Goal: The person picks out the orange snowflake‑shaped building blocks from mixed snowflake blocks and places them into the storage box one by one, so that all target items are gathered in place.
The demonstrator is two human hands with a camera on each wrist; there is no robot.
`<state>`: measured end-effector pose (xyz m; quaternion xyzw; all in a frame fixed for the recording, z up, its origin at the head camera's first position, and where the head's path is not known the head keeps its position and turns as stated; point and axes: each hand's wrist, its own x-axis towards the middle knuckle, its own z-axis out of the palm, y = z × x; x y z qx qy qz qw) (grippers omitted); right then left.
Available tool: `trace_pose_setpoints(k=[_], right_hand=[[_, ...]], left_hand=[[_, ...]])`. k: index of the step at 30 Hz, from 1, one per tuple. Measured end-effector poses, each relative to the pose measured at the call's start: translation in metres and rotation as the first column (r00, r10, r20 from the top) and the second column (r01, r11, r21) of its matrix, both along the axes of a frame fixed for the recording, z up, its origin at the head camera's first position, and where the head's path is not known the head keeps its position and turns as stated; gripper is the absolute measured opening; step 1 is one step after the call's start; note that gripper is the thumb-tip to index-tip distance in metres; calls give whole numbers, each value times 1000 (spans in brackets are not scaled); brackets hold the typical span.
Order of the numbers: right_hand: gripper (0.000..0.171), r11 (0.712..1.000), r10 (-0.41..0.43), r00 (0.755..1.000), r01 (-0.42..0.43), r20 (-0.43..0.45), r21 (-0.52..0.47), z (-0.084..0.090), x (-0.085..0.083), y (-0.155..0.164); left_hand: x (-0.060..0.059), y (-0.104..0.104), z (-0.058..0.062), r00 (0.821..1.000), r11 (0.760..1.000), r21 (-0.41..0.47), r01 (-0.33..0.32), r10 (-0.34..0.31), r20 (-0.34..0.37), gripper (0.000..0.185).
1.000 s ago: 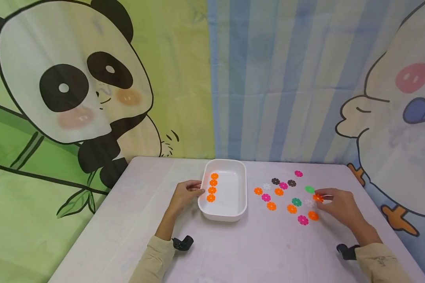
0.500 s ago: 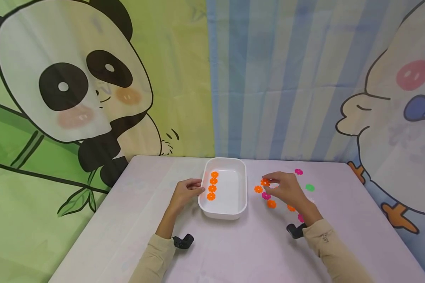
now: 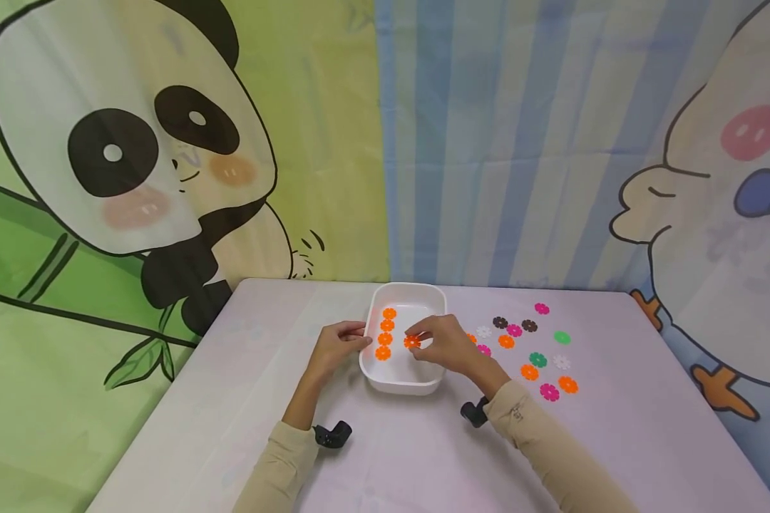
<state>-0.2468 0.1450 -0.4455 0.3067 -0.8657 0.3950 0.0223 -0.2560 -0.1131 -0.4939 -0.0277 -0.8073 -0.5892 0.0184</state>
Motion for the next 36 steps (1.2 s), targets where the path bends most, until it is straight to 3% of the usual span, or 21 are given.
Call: trace_pose_setpoints(k=[9,21,29,36], right_hand=[[28,992,121,993,-121,0,41,-24,-3,-41],[23,973,151,987,-157,47,169,-38,-6,-61],[15,951,225,972,-204,-67,230,-41,-13,-64],[14,934,253,966,-227,-62,278,-41,-14,-64]], left_hand=[[0,-2,-1,999,999,12,33,-33,-30,36],[-2,-2,-2,999,999,7,35,-35,-24,36],[-2,-2,-1,999,999,-4,38,-38,-31,37],[-1,-2,1,999,999,-2,36,-36,-33,38]])
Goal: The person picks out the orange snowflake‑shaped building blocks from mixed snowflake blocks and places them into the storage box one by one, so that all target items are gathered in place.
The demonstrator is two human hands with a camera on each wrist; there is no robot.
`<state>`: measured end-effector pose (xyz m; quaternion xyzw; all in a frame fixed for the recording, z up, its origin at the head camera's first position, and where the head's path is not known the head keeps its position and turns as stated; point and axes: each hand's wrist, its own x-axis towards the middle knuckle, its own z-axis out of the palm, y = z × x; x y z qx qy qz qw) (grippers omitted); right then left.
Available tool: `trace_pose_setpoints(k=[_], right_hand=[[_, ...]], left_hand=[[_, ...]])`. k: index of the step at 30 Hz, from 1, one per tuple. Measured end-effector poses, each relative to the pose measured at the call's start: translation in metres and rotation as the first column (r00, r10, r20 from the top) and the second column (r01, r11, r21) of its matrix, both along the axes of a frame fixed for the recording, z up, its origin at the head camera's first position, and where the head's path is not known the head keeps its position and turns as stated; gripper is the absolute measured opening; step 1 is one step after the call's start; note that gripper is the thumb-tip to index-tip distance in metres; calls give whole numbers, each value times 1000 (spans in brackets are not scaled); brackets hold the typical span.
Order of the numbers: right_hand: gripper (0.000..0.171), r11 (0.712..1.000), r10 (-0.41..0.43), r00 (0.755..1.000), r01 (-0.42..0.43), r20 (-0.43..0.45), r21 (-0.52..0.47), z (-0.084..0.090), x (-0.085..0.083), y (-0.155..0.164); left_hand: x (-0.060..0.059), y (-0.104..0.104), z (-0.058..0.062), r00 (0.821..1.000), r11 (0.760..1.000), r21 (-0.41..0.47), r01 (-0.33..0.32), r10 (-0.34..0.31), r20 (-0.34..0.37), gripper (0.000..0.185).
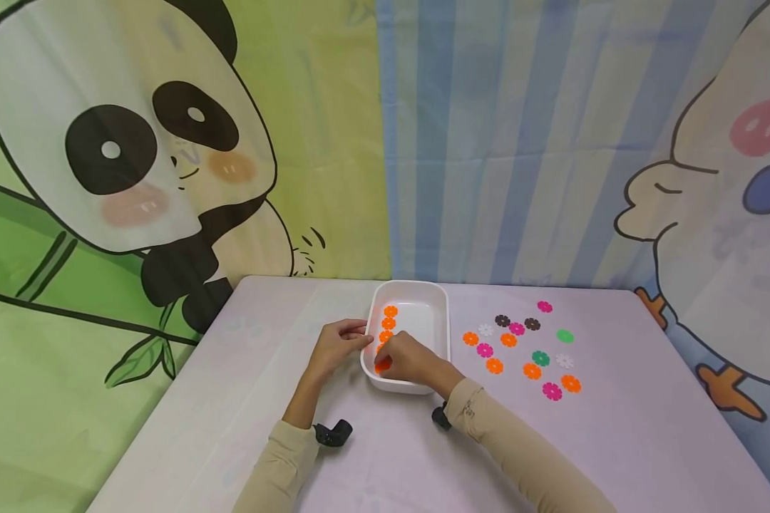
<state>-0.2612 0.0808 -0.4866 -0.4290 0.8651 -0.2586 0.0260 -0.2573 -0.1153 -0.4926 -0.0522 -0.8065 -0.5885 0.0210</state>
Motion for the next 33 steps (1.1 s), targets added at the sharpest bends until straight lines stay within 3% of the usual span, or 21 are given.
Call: trace_pose_setpoints(k=[6,11,19,22,25,29,33], right_hand=[[13,1000,7,1000,-7,-15,15,-1,0,0],[15,999,-22,999,20,-26,-49,2,1,3],[19,968,-162,980,135,-113,-213,32,-7,47],[20,945,-254,957,215,-141,-246,36,-11,81],[24,919,-344,933,310,-109,-242,34,-12,117],[26,871,-472,881,461,-27,-168,25,-10,165],[30,828,-554,831,556,43,-68,13,-6,203]], left_hand=[[-1,0,-1,1000,1000,5,4,-4,-19,38],[-2,0,-2,1000,1000,16,3,-2,-14,36],[-2,1,-2,1000,1000,10,-9,9,-13,36],[-2,2,-1,1000,1000,8,-15,15,0,37],[-2,2,-2,1000,1000,11,-15,15,4,38],[-2,2,-3,1000,1000,12,-14,14,3,39],[-1,2,-3,999,1000,10,-25,25,23,38]])
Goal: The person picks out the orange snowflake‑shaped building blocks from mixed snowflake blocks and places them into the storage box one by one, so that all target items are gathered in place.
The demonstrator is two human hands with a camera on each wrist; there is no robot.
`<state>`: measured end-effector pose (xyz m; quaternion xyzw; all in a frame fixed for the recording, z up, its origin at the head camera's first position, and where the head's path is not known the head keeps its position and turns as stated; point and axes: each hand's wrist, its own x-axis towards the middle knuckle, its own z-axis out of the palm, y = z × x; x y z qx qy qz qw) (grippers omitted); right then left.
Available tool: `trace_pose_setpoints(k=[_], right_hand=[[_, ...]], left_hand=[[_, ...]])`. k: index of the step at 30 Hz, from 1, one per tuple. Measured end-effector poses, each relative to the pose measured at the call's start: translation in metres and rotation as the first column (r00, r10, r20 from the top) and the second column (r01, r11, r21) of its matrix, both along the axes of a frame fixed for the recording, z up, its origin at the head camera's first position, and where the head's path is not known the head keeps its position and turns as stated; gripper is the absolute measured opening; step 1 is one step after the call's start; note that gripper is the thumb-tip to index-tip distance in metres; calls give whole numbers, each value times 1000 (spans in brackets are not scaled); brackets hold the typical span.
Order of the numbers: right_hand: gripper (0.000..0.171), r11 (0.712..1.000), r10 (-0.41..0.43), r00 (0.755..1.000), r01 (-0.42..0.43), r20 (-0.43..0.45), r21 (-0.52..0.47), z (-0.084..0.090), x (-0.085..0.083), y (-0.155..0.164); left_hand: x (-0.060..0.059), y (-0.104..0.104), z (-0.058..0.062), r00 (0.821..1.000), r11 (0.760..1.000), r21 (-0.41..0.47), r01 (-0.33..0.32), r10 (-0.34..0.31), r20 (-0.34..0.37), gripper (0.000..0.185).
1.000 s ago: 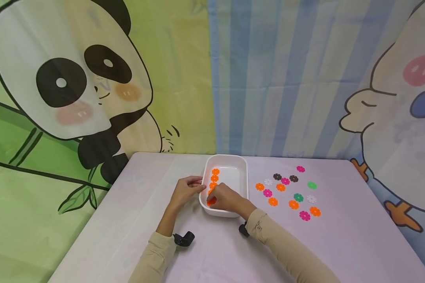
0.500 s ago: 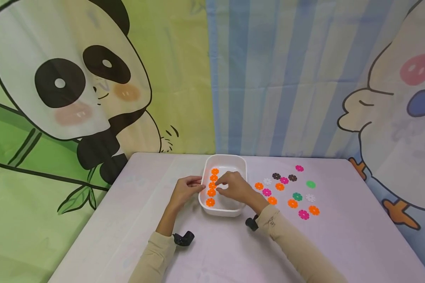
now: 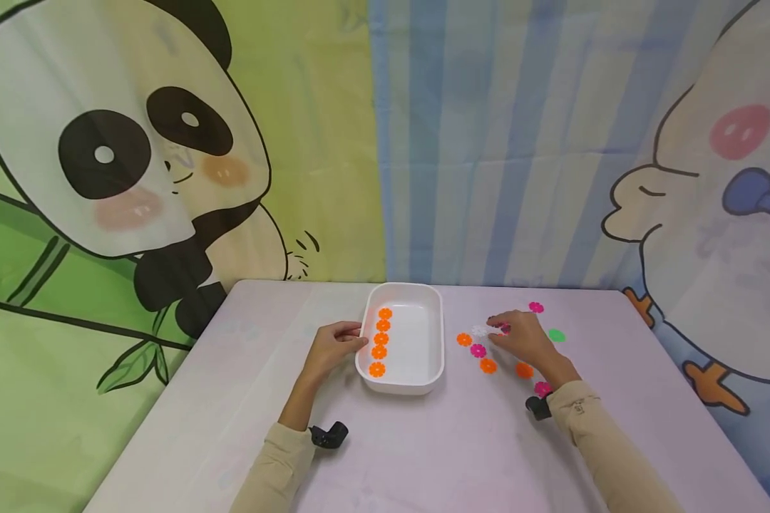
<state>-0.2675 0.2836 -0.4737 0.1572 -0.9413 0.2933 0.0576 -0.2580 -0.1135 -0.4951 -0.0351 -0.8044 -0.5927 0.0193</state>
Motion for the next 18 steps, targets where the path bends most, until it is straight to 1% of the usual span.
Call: trace_pose_setpoints(k=[4,7,9,12,18], right_hand=[[35,999,-40,994,38,102,18,-12,2,21],[37,999,-47,990,45,136,20,-19,1,28],[37,999,-42,989,40,139,20,-23,0,30],[37,999,-33,992,31,121,23,-26,-3,32],[34,999,-19,994,16,108,29,-26,-8,34]], left_hand=[[1,-1,0,1000,1000,-1,-17,17,18,36],[2,-2,0,1000,1000,5,-17,17,16,36],[2,-3,-1,1000,1000,13,-12,12,9,36],[2,-3,-1,1000,1000,20,-8,8,4,36],[2,-1,0,1000,1000,6,-3,3,21,36]])
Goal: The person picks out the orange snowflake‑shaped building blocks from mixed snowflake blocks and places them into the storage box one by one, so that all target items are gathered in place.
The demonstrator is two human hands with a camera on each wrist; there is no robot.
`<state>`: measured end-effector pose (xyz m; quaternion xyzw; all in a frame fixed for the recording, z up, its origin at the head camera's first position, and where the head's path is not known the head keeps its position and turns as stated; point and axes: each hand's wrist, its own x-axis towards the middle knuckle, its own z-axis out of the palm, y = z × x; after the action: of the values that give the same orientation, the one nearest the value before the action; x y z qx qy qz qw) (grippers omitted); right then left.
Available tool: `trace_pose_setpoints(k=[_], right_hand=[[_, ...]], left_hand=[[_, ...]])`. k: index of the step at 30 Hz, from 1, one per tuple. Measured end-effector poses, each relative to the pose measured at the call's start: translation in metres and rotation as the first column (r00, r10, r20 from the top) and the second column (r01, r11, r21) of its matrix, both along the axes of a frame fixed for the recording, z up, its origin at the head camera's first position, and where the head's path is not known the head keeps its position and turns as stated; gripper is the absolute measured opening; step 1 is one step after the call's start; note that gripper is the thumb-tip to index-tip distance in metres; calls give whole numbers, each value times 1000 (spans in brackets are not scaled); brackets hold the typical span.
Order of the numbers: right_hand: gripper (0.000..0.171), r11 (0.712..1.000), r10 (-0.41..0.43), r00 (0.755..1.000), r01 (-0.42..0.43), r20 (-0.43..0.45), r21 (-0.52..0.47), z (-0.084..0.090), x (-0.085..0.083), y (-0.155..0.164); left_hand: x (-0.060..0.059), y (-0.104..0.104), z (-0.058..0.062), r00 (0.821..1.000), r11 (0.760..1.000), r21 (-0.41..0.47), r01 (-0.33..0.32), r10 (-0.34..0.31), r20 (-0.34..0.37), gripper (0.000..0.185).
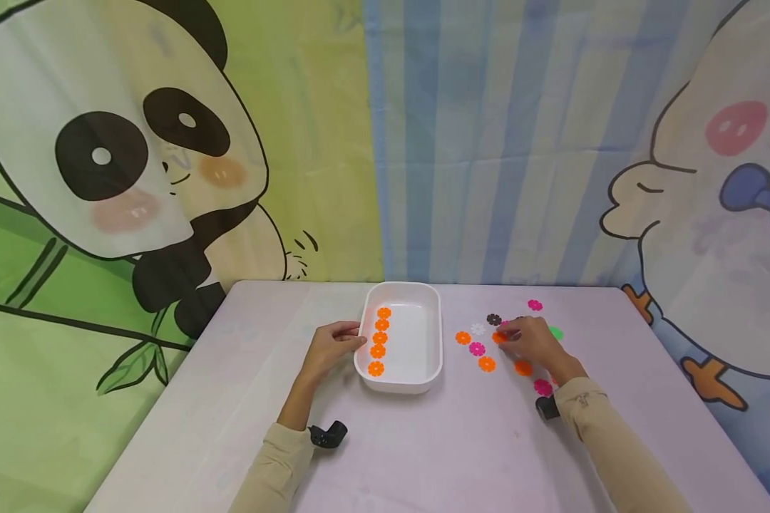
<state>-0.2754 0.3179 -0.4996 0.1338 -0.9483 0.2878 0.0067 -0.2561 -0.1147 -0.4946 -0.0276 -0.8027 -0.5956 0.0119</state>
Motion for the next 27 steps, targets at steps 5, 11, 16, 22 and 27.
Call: trace_pose_setpoints(k=[5,11,16,22,27], right_hand=[[32,1000,-7,1000,8,-9,14,1,-2,0],[34,998,-25,1000,26,-15,52,3,-2,-4],[36,998,-31,1000,31,0,52,7,0,-8],[31,998,-26,999,23,44,65,8,0,-16],[31,993,-16,999,10,51,115,10,-1,-21]], left_hand=[[-1,0,2,1000,1000,2,7,-7,1,37],[-3,0,2,1000,1000,11,8,-8,-6,37],[-3,-1,1,1000,1000,8,3,-3,2,37],[-2,-1,1,1000,1000,10,12,-12,-5,37],[-1,-1,0,1000,1000,15,13,-12,-10,37]])
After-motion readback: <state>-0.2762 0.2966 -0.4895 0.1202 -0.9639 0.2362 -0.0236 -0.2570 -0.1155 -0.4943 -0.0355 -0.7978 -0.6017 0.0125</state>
